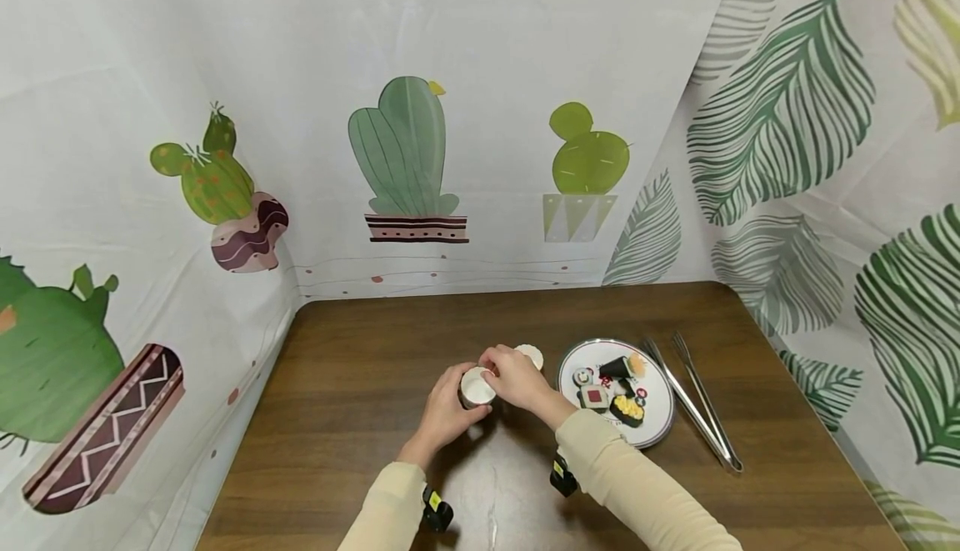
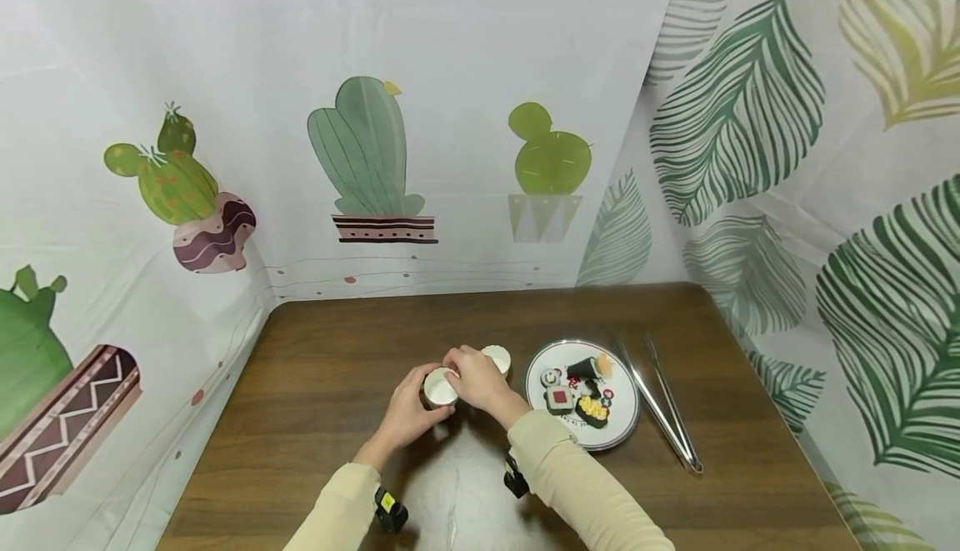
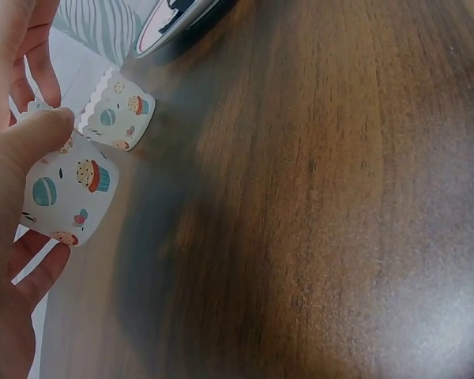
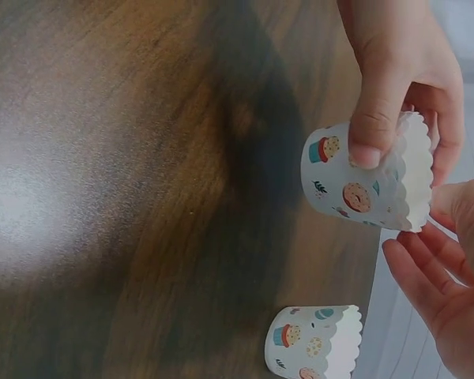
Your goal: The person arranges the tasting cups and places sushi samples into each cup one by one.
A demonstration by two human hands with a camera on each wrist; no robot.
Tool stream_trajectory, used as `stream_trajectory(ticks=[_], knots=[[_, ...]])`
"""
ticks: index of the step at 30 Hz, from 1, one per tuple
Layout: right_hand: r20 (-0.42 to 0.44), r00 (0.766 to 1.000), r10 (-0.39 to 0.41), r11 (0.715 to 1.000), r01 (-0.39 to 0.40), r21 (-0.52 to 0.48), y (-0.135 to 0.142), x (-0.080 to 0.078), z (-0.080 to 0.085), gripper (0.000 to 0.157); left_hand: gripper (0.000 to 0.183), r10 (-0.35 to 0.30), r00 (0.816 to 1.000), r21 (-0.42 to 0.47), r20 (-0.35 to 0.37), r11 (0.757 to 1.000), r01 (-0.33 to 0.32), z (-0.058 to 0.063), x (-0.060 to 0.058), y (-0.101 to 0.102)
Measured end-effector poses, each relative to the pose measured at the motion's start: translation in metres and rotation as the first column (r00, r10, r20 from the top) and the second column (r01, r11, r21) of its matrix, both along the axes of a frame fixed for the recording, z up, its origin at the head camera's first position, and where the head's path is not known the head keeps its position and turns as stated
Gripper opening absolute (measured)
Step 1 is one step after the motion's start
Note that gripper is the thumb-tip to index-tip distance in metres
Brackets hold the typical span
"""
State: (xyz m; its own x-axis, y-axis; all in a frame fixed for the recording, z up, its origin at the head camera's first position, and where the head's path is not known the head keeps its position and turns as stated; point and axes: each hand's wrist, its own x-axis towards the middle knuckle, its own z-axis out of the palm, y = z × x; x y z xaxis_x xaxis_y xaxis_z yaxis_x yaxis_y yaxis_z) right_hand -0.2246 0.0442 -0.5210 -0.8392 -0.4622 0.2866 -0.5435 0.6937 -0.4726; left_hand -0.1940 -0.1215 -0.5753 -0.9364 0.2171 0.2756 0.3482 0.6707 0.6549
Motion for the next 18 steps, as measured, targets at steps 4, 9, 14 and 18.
stream_trajectory(ticks=[4,9,14,18], knots=[[0.002,1.0,-0.028,1.0,0.028,0.002,-0.0015,0.0016,-0.001,0.008,0.072,-0.003,1.0,0.002,0.008,1.0,0.003,0.0001,-0.0001,0.0006],[-0.011,0.998,-0.058,0.998,0.058,0.01,-0.0028,0.0023,-0.0035,0.008,0.071,-0.005,1.0,-0.004,0.002,1.0,0.005,0.0,0.0001,0.0015],[-0.02,0.997,-0.081,0.996,0.081,0.023,-0.0037,0.0016,-0.0077,0.008,0.069,-0.012,1.0,-0.008,0.012,1.0,0.012,0.0001,0.0008,0.003],[-0.025,0.994,-0.102,0.994,0.103,0.029,-0.0044,0.0015,-0.0096,0.009,0.069,-0.017,1.0,-0.02,0.003,1.0,0.017,-0.0007,0.0006,0.0041]])
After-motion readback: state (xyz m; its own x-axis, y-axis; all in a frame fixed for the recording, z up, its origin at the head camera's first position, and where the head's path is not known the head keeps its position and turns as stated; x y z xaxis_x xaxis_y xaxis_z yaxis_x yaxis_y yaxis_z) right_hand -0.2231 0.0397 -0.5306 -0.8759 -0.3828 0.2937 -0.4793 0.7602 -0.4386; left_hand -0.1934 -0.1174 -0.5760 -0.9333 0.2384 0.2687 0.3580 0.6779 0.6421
